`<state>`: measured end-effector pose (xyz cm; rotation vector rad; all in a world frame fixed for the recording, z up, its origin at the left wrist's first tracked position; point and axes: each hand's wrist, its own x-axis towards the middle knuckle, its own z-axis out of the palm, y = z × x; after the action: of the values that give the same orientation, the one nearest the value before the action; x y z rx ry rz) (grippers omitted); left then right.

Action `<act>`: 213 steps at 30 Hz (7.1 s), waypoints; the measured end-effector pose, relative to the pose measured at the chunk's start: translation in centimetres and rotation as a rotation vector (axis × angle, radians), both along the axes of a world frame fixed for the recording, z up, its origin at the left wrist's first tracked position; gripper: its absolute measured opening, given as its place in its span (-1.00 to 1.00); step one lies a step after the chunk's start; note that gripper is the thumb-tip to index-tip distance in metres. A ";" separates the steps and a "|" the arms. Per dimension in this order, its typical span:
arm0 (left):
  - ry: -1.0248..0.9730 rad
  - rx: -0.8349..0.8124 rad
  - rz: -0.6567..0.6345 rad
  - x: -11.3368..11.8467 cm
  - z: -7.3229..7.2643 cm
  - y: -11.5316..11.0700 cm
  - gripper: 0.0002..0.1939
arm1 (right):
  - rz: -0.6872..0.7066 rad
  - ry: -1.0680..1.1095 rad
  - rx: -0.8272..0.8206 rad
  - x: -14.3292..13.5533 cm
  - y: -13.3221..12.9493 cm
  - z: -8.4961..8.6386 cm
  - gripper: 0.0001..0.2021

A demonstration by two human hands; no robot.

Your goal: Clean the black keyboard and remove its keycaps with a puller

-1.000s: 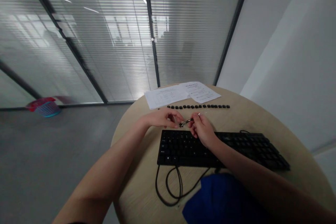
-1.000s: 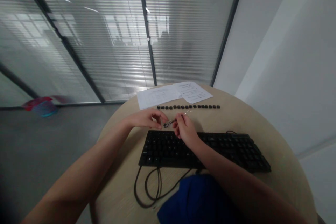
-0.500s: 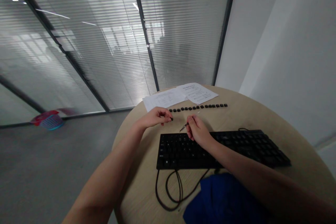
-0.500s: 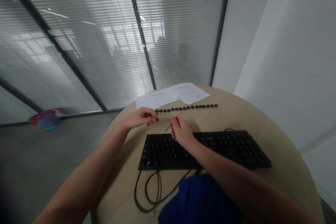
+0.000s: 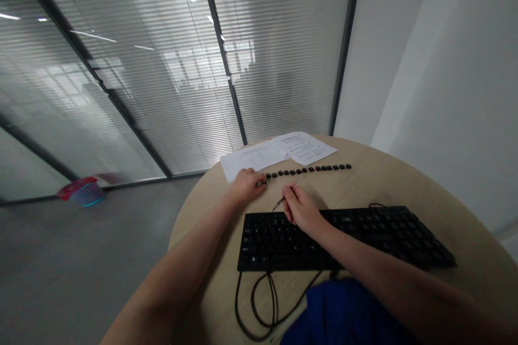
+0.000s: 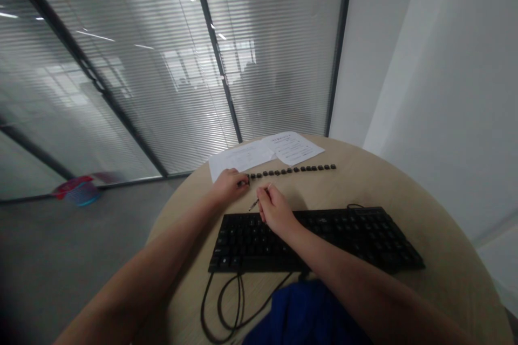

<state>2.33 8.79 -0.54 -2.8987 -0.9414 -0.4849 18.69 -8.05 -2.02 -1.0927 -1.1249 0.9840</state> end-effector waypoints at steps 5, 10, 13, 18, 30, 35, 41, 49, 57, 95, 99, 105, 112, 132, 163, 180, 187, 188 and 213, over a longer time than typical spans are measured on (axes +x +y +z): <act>0.049 0.051 0.005 -0.4 -0.3 0.3 -0.83 | 0.006 -0.005 -0.017 0.0 -0.1 0.0 -0.62; 0.066 0.064 0.020 -0.6 -0.2 0.3 -0.83 | 0.010 -0.028 0.001 0.1 -0.1 -0.1 -0.61; 0.061 0.070 0.033 -0.8 -0.1 0.3 -0.80 | 0.005 -0.025 0.005 0.1 -0.1 -0.2 -0.61; 0.038 0.085 0.051 -0.9 -0.2 0.5 -0.77 | 0.005 -0.023 -0.003 0.1 -0.2 -0.1 -0.62; 0.036 0.132 0.074 -0.6 -0.2 1.0 -0.75 | 0.003 -0.144 0.065 0.3 -0.3 0.2 -0.68; 0.020 0.159 0.057 -0.3 -0.4 2.1 -0.74 | 0.034 -0.302 0.160 0.6 -0.6 0.9 -0.76; -0.006 0.232 -0.005 -0.3 0.0 1.8 -0.70 | 0.049 -0.351 0.218 0.7 -1.1 1.5 -0.77; -0.086 0.244 -0.106 -0.6 1.4 0.3 -0.66 | 0.030 -0.378 0.220 0.7 -1.0 1.6 -0.75; 0.076 -0.186 -0.197 -0.5 2.7 -3.0 -0.65 | -0.060 -0.236 0.150 0.9 -0.4 0.2 -0.70; 0.071 -0.835 -0.401 -0.4 1.6 -4.2 -0.74 | 0.241 -0.922 0.178 1.6 -1.8 2.2 -0.84; 0.079 -0.845 -0.406 -0.3 1.7 -4.2 -0.74 | 0.257 -0.941 0.209 1.6 -1.8 1.9 -0.84; 0.119 -0.815 -0.364 -0.3 1.7 -4.2 -0.74 | 0.143 -0.807 0.188 1.9 -2.0 1.2 -0.82; 0.128 -0.823 -0.341 -0.4 1.1 -3.7 -0.74 | -0.002 -0.371 0.101 1.9 -1.5 0.0 -0.68; -0.280 -0.709 -0.403 0.7 3.6 -6.3 -0.83 | -0.156 0.039 -0.022 2.0 -0.5 0.7 -0.54; 0.040 0.072 -0.156 2.1 -0.4 -4.0 -0.90 | -0.176 0.009 0.031 1.4 -1.0 0.5 -0.53; -0.023 -0.009 -0.120 1.1 -0.3 -3.5 -0.89 | -0.179 -0.091 0.067 1.9 -0.7 -0.7 -0.58; -0.040 0.010 -0.065 1.4 -0.7 -3.0 -0.88 | -0.173 -0.074 0.056 1.8 -0.7 -0.6 -0.57; -0.033 0.014 -0.057 1.5 -0.8 -2.9 -0.88 | -0.171 -0.075 0.053 1.7 -0.7 -0.6 -0.57; 0.083 -0.029 -0.134 3.9 0.3 -1.4 -0.83 | -0.159 -0.153 0.095 2.1 -0.9 -0.5 -0.58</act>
<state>6.21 7.35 -0.25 -2.9952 -0.7537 -0.3575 20.83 -8.94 -2.49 -1.1761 -1.1764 0.7254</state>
